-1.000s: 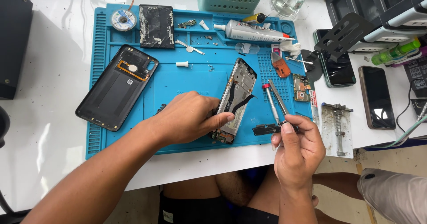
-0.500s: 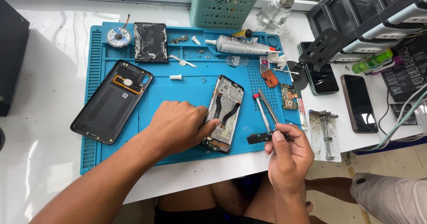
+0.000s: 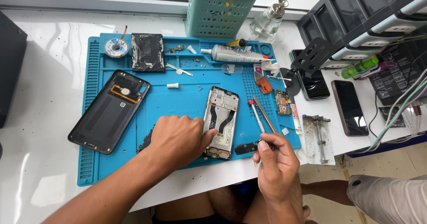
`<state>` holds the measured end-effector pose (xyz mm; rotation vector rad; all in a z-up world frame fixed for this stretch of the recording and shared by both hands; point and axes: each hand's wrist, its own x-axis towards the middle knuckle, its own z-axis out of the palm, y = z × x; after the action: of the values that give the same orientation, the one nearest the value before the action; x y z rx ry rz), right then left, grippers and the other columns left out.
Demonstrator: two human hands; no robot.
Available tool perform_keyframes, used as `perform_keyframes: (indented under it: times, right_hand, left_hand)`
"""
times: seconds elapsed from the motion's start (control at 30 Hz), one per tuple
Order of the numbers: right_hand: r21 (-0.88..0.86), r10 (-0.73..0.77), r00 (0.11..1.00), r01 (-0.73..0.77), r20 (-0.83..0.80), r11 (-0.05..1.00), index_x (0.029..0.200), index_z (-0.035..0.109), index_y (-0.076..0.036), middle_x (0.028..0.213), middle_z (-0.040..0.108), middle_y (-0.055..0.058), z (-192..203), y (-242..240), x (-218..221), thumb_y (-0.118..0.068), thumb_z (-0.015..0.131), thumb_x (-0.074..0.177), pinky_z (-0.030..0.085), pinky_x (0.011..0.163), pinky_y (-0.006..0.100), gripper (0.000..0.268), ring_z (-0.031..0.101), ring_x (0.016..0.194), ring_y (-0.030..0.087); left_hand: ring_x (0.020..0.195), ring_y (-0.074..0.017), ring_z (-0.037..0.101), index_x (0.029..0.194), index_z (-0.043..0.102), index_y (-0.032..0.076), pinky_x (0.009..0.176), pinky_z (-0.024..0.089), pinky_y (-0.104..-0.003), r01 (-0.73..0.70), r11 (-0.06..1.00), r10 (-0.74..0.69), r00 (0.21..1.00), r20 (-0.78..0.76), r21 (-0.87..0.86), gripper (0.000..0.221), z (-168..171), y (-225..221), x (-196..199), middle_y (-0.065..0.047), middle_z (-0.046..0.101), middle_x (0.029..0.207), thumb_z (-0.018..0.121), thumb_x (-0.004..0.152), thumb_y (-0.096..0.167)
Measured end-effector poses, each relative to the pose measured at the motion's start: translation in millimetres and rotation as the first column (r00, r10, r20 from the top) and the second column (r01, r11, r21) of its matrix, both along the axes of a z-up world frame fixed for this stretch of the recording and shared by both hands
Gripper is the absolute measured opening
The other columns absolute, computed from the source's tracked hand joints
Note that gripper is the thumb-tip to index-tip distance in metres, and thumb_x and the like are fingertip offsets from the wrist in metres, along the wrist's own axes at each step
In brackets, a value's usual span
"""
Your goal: Cleaning a phone component with a toothbrush and reassembling the internal frame of a mobile device.
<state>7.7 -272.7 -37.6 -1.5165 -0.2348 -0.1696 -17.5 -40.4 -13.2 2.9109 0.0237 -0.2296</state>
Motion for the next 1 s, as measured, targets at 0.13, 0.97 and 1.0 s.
perform_keyframes:
  times: [0.13,0.97,1.0]
  right_hand:
    - [0.044,-0.008,1.0,0.008,0.011,0.999,0.106,0.067,0.005,0.101,0.061,0.012,-3.8,-0.8,-3.6,-0.007,0.065,0.093,0.05,0.048,0.026,0.018,0.056,0.055,0.017]
    - [0.441,0.112,0.953,0.026,-0.283,0.897,0.101,0.062,-0.007,0.101,0.067,0.012,4.2,31.0,-17.7,-0.007,0.07,0.093,0.043,0.05,0.029,0.012,0.061,0.066,0.022]
    - [0.464,0.141,0.941,0.019,-0.306,0.885,0.101,0.062,-0.007,0.103,0.067,0.011,6.0,32.3,-18.3,-0.006,0.069,0.093,0.043,0.051,0.029,0.01,0.062,0.069,0.023]
  left_hand:
    - [0.053,-0.0275,0.065,0.082,0.067,0.015,0.04,0.043,-0.038,-0.025,1.0,0.025,0.999,-0.02,-0.013,0.061,-2.9,-1.4,0.0,-0.009,0.074,0.078,0.045,0.106,0.066]
    - [0.067,-0.0188,0.063,0.116,0.062,0.014,0.063,0.051,-0.034,0.467,0.587,-0.018,0.824,0.566,-0.662,0.019,6.8,2.1,-4.5,-0.003,0.069,0.093,0.067,0.098,0.019]
    - [0.07,-0.0186,0.064,0.116,0.063,0.012,0.068,0.053,-0.031,0.477,0.525,0.009,0.825,0.565,-0.705,0.018,7.6,2.1,-3.7,-0.003,0.072,0.097,0.066,0.099,0.017]
